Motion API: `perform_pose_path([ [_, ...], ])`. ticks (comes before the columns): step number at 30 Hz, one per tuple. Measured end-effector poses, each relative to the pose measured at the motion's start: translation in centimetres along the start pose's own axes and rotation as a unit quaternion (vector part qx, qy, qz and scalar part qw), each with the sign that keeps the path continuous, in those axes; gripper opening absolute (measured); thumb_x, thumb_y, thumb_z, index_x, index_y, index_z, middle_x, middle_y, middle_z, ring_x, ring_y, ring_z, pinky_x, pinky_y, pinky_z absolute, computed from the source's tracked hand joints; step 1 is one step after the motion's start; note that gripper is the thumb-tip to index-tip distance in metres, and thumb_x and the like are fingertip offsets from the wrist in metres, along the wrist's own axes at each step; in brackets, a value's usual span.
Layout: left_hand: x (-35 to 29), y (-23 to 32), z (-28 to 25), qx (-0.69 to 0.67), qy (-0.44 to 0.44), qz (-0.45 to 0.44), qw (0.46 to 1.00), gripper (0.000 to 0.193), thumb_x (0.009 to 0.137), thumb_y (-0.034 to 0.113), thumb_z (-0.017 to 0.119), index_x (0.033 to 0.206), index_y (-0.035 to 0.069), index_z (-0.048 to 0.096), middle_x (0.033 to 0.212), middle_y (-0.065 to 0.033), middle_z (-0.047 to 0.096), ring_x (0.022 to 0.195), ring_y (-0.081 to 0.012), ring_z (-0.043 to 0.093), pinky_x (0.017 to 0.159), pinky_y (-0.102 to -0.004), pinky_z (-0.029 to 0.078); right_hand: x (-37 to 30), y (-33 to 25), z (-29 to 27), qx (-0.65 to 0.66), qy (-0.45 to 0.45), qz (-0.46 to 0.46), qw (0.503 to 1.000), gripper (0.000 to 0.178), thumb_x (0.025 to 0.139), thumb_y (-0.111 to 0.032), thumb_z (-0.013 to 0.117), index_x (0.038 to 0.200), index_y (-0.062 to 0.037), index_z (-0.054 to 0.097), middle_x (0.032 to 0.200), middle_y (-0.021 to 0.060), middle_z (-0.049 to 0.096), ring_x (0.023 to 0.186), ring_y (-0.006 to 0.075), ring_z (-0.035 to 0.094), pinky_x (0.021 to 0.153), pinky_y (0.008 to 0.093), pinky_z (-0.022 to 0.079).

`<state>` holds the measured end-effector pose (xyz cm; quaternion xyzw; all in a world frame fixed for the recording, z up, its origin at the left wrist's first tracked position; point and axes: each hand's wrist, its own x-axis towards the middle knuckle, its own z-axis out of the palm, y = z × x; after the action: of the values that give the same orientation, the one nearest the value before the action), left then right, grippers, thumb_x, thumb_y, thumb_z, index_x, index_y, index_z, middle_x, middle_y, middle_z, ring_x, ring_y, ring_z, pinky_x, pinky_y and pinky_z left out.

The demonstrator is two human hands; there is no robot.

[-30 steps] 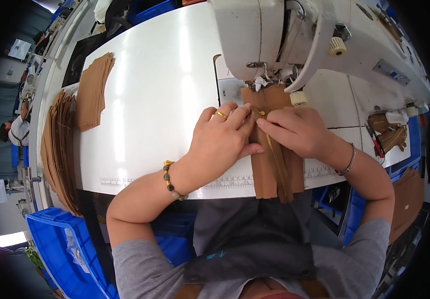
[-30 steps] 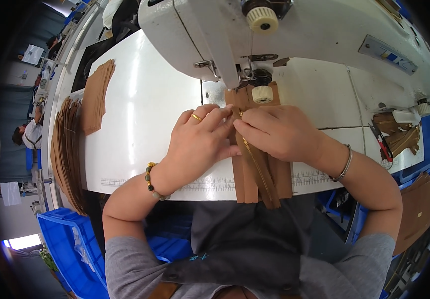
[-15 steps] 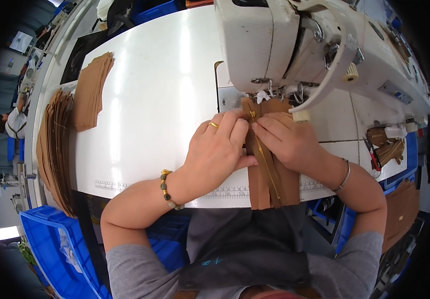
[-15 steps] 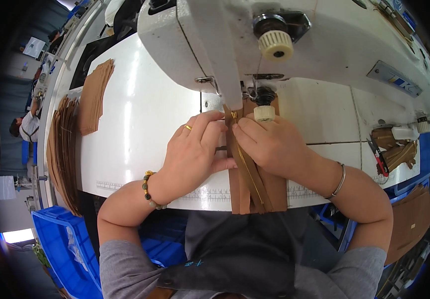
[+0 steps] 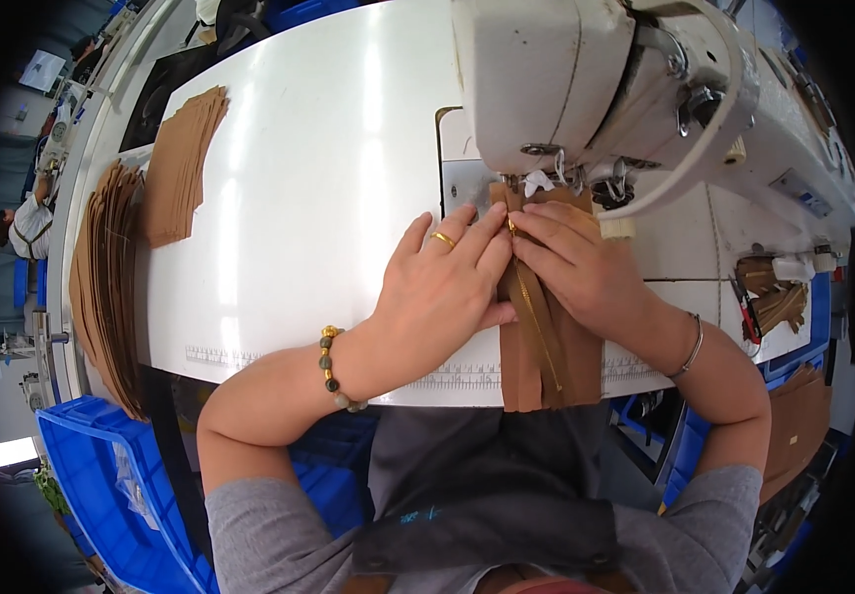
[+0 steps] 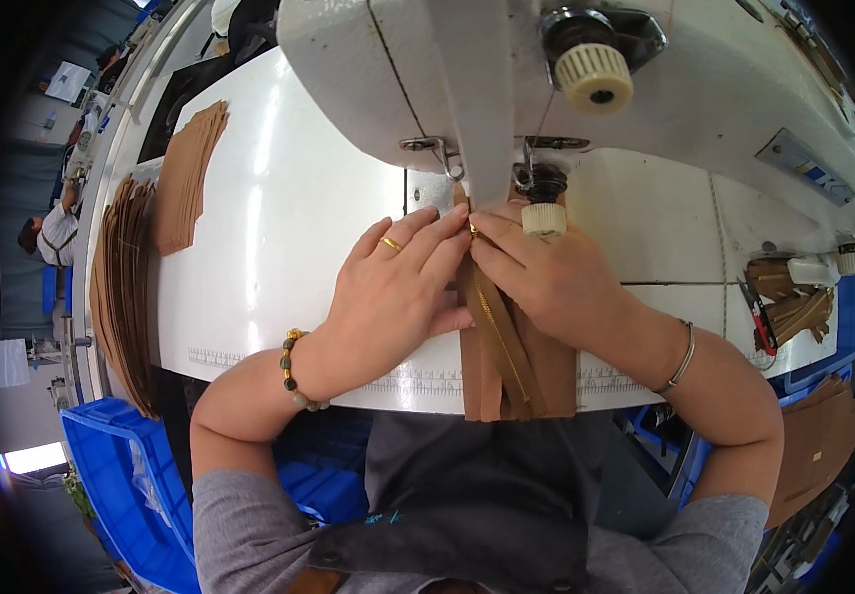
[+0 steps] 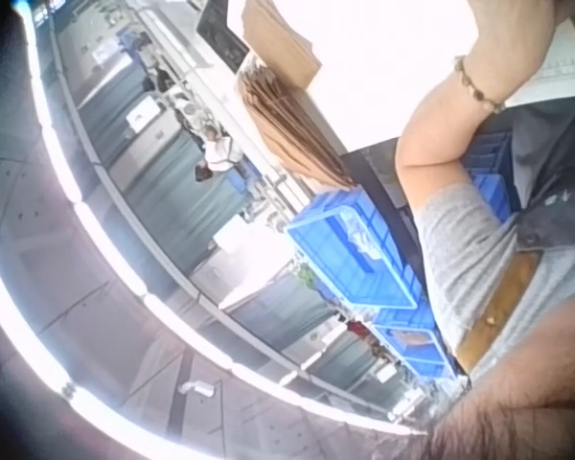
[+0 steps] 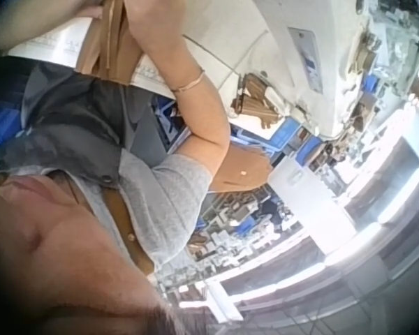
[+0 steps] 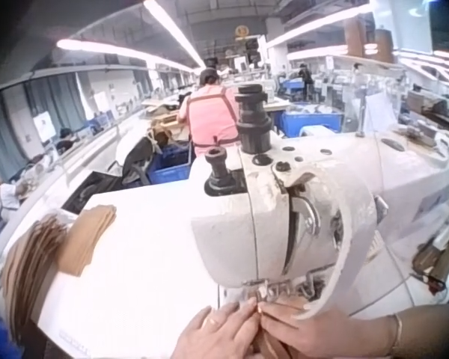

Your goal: Sewing a zipper onto a leather panel using an industrial sewing machine.

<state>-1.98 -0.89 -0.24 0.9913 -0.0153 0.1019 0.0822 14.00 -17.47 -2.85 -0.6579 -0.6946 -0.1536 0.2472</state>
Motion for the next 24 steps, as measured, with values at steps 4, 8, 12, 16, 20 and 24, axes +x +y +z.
perform_pose_path([
  [4, 0.0, -0.1, 0.0, -0.001, 0.002, 0.000, 1.000, 0.072, 0.075, 0.038, 0.085, 0.135, 0.006, 0.060, 0.151, -0.0081, 0.058, 0.137, -0.0312, 0.056, 0.112, -0.0505, 0.047, -0.1, 0.0, -0.1, 0.006, -0.021, 0.008, 1.000, 0.026, 0.086, -0.011, 0.067, 0.108, -0.0004, 0.072, 0.123, 0.0122, 0.069, 0.098, 0.0254, 0.073, 0.075, 0.0356, 0.059],
  [8, 0.0, -0.1, 0.1, -0.005, 0.003, 0.000, 1.000, 0.070, 0.074, 0.038, 0.086, 0.133, 0.006, 0.062, 0.150, -0.0078, 0.059, 0.137, -0.0316, 0.055, 0.113, -0.0509, 0.046, 0.3, 0.0, -0.2, 0.023, 0.012, 0.028, 0.999, 0.036, 0.081, -0.011, 0.075, 0.115, -0.0010, 0.070, 0.123, 0.0106, 0.069, 0.102, 0.0269, 0.072, 0.076, 0.0358, 0.058],
  [12, 0.0, -0.3, 0.2, 0.000, 0.008, 0.006, 1.000, 0.071, 0.074, 0.040, 0.086, 0.132, 0.007, 0.063, 0.150, -0.0074, 0.060, 0.138, -0.0325, 0.055, 0.114, -0.0524, 0.045, 0.4, -0.1, -0.4, 0.024, -0.010, 0.061, 0.998, 0.050, 0.077, -0.012, 0.082, 0.124, -0.0021, 0.067, 0.123, 0.0103, 0.069, 0.108, 0.0291, 0.072, 0.080, 0.0370, 0.057],
  [16, 0.4, -0.6, 0.4, 0.012, 0.014, 0.009, 1.000, 0.072, 0.073, 0.042, 0.086, 0.132, 0.008, 0.063, 0.150, -0.0068, 0.060, 0.140, -0.0327, 0.054, 0.114, -0.0536, 0.044, 0.4, 0.0, -0.3, 0.026, -0.012, 0.061, 0.998, 0.052, 0.078, -0.011, 0.081, 0.126, -0.0017, 0.066, 0.124, 0.0108, 0.070, 0.109, 0.0289, 0.072, 0.082, 0.0385, 0.056],
  [20, 0.3, -0.7, 0.5, 0.012, 0.014, 0.004, 1.000, 0.072, 0.073, 0.045, 0.085, 0.131, 0.008, 0.063, 0.150, -0.0066, 0.060, 0.141, -0.0324, 0.053, 0.116, -0.0543, 0.042, 0.0, -0.2, -0.1, -0.020, -0.013, 0.048, 0.999, 0.049, 0.082, -0.015, 0.078, 0.127, 0.0000, 0.068, 0.128, 0.0111, 0.070, 0.109, 0.0273, 0.072, 0.082, 0.0382, 0.056],
  [24, -0.2, 0.0, 0.5, 0.005, 0.004, 0.019, 1.000, 0.072, 0.074, 0.046, 0.084, 0.131, 0.008, 0.063, 0.150, -0.0071, 0.060, 0.141, -0.0321, 0.053, 0.115, -0.0542, 0.042, -0.8, -1.0, -0.5, -0.048, -0.040, 0.049, 0.997, 0.044, 0.086, -0.018, 0.072, 0.126, 0.0002, 0.070, 0.132, 0.0110, 0.070, 0.105, 0.0240, 0.071, 0.083, 0.0372, 0.056],
])
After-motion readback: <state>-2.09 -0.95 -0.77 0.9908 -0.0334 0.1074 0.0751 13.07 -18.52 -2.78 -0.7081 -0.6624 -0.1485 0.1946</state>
